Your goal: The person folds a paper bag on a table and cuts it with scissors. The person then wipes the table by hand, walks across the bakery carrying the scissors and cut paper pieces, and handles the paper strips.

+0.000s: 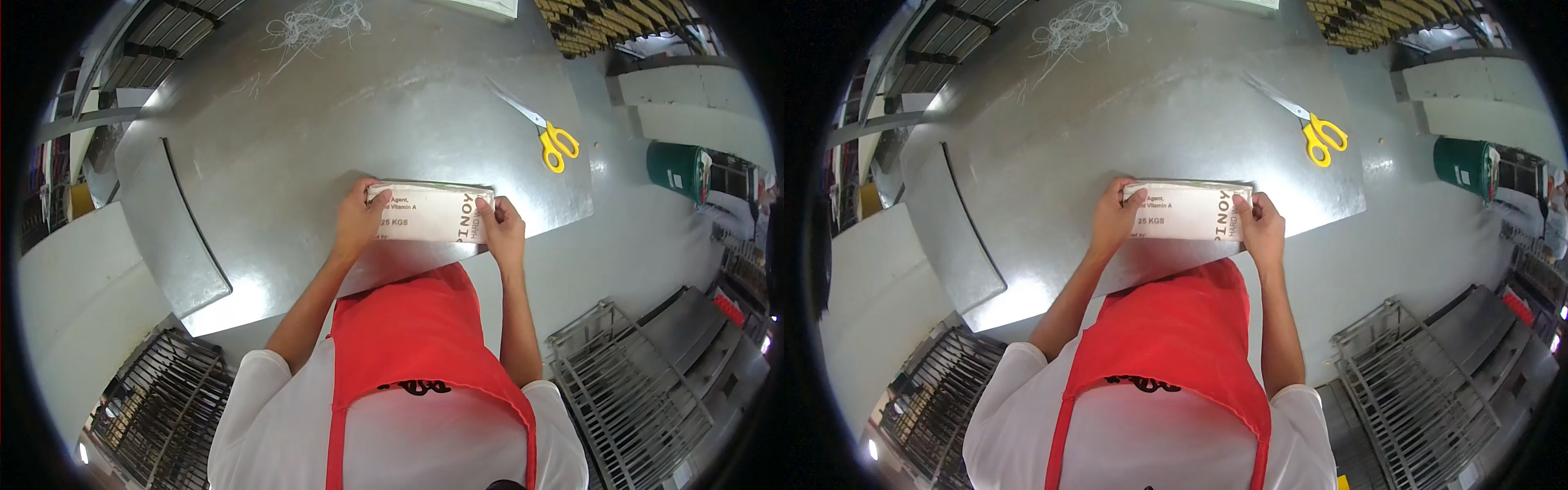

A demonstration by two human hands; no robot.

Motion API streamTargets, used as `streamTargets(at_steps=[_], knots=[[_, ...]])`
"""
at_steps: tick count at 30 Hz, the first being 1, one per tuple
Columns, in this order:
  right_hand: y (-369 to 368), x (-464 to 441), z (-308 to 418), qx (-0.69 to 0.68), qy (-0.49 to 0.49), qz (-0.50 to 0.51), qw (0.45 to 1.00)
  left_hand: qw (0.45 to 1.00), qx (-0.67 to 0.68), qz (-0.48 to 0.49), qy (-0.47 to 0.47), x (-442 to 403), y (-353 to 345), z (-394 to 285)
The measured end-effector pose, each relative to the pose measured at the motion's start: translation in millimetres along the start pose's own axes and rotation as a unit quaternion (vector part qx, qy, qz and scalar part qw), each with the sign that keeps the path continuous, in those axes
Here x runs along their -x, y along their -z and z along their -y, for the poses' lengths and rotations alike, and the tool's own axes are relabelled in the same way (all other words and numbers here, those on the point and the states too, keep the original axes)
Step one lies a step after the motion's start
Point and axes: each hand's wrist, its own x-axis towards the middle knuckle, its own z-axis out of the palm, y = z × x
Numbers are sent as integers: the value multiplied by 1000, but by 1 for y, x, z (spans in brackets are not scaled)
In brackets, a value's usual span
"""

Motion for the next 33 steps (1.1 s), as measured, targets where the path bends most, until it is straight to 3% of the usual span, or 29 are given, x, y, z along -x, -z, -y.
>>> streamTargets(at_steps=[3, 7, 10, 15, 22, 24, 28, 33], knots=[[-6, -3, -10, 50, 24, -29, 998, 998, -10, -21, -58, 1, -1, 2], [-10, 3, -5, 104, 20, -49, 993, 999, -13, -10, -35, 2, 0, 1], [-14, 3, -8, 101, 43, -84, 990, 998, 17, -18, -56, -2, -3, 6], [-20, 4, -14, 176, 58, -118, 976, 992, -51, -48, -107, -3, 2, 3], [-29, 6, -14, 206, 40, -141, 967, 994, -73, -12, -84, -9, 11, -4], [-32, 6, -16, 196, 83, -173, 962, 994, -75, 6, -85, -11, 14, -8], [-31, 10, -7, 154, 13, -142, 978, 994, -67, 23, -79, -18, 17, -6], [-35, 4, -15, 203, 157, -230, 939, 993, -71, 55, -80, -23, 19, -6]])
